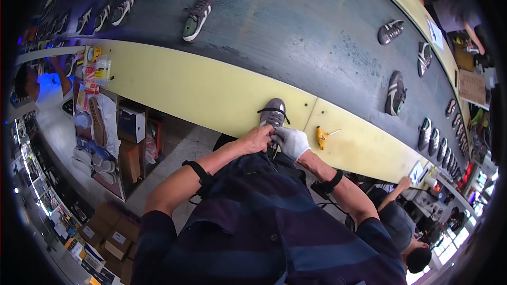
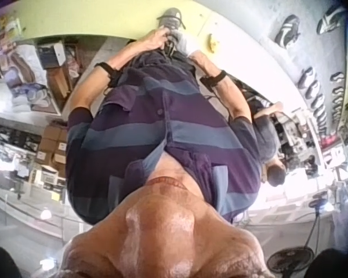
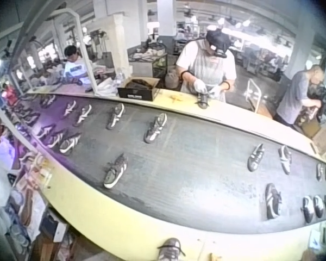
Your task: The worker is assembling shoes on a conveyor belt, including lacing them and adjusting the components.
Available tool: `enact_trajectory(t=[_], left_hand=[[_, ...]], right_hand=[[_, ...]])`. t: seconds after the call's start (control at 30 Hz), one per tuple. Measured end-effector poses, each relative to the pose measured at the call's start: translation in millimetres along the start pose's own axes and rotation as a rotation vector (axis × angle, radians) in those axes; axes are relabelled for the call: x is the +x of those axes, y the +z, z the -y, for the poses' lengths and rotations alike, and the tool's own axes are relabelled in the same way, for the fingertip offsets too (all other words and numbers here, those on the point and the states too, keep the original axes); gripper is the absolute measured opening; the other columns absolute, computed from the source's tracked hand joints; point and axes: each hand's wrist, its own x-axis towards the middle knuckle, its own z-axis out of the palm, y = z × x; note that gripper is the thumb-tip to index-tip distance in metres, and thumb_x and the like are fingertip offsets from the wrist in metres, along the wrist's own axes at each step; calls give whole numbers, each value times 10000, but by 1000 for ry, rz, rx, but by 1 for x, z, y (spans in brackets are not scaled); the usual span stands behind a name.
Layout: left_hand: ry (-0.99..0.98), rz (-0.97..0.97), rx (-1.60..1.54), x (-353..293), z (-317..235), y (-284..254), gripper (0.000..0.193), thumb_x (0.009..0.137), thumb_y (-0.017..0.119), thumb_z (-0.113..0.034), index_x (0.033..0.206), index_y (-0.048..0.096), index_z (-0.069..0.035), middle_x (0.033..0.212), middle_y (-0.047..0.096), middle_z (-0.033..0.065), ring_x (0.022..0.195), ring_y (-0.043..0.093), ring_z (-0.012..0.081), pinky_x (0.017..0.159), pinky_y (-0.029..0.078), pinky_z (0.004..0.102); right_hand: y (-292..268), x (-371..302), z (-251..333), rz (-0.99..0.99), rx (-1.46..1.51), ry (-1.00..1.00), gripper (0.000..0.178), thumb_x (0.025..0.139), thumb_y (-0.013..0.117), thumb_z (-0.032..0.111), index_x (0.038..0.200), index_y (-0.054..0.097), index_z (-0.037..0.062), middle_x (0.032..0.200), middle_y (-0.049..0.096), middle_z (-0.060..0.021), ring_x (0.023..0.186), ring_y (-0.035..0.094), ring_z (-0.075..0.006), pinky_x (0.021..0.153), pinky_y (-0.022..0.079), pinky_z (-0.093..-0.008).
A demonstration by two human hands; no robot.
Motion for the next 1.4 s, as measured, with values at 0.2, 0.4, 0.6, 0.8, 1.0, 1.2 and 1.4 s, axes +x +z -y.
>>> enact_trajectory(t=[0.2, 0.4, 0.6, 0.8, 1.0, 1.2, 1.4], left_hand=[[19, 91, -82, -4, -12, -4, 303, 906, 611, -98, 1184, 559, 8, 817, 628, 89, 662, 632, 164, 644, 489, 322], [201, 14, 286, 7, -2, 4, 304, 838, 725, -228, 1093, 655, -78, 1002, 640, 131, 964, 633, 274, 840, 496, 399], [309, -79, 324, -4, -30, 13, 208, 956, 568, -242, 873, 640, -65, 893, 582, 141, 857, 609, 340, 766, 478, 430], [129, 7, 406, -51, -49, -12, 253, 986, 541, -228, 903, 614, 0, 805, 599, 147, 763, 596, 364, 709, 469, 467], [214, -87, 434, -83, -80, -6, 183, 974, 513, -162, 910, 571, -1, 845, 607, 129, 822, 579, 335, 776, 454, 417], [431, -172, 285, -75, -83, 0, 180, 973, 489, -134, 848, 555, -23, 897, 610, 107, 886, 571, 294, 859, 425, 381], [290, 102, 571, -80, -95, -2, 433, 1066, 396, -326, 822, 549, -3, 842, 568, 142, 859, 544, 309, 841, 417, 418]], right_hand=[[5, -9, -4, -62, 280, 126, 271, 909, 608, 273, 959, 669, 14, 817, 681, -220, 783, 680, -401, 690, 530, -448], [-16, -29, 7, 81, 853, 447, 320, 920, 568, 300, 925, 671, -3, 726, 620, -111, 674, 609, -212, 605, 453, -341], [-77, -46, 44, 25, 1077, 261, 308, 959, 553, 274, 773, 553, 29, 661, 510, 6, 570, 478, -110, 499, 370, -299], [-46, -62, -82, -517, 343, 353, 232, 926, 653, 244, 1011, 656, 28, 796, 707, -147, 736, 698, -284, 678, 532, -379], [-20, -101, -132, -330, -405, 483, 485, 759, 815, 274, 1150, 602, 84, 983, 637, -215, 860, 656, -397, 765, 533, -491], [1, -62, -123, -445, -56, 561, 347, 757, 748, 155, 1052, 593, 58, 993, 639, -222, 900, 650, -421, 800, 530, -470], [-6, -56, -46, -385, 233, 191, 238, 754, 643, 46, 988, 606, 58, 964, 636, -199, 897, 640, -418, 797, 526, -456]])
